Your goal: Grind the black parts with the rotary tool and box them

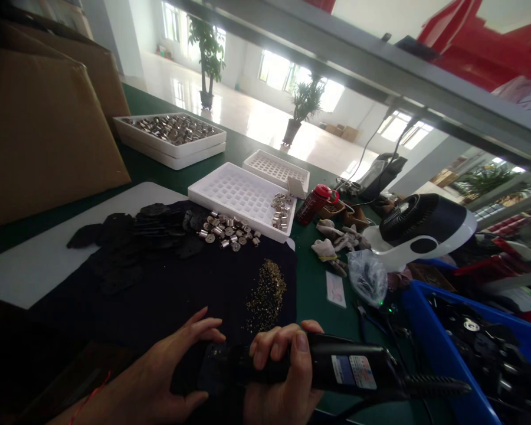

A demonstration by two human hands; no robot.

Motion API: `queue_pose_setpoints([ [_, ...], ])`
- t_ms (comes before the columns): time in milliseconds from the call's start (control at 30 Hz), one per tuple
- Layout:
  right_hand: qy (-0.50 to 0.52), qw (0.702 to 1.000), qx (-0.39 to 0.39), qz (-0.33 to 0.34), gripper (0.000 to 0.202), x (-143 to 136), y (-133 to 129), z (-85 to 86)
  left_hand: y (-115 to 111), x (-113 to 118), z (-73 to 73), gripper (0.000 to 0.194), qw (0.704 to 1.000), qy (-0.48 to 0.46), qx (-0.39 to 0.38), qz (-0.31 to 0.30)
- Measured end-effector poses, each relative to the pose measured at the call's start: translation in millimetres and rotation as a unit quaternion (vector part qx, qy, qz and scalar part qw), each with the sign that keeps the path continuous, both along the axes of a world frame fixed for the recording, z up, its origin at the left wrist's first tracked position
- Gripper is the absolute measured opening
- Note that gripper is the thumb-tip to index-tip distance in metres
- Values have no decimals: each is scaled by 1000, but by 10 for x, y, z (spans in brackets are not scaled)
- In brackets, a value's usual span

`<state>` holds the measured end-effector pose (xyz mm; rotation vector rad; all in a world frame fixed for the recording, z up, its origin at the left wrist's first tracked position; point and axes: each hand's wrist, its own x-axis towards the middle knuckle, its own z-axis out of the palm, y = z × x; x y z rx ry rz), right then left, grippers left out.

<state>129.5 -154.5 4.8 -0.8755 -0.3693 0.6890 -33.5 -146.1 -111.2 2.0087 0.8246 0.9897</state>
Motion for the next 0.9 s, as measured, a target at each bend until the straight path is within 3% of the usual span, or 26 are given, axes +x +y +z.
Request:
queue_pose_setpoints([
  [567,16,999,-22,-28,21,6,21,12,-13,-6,-16,108,1000,-2,-6,0],
  [900,-54,998,27,23,13,-56,7,18,-19,-6,-28,105,1000,6,-9,-4],
])
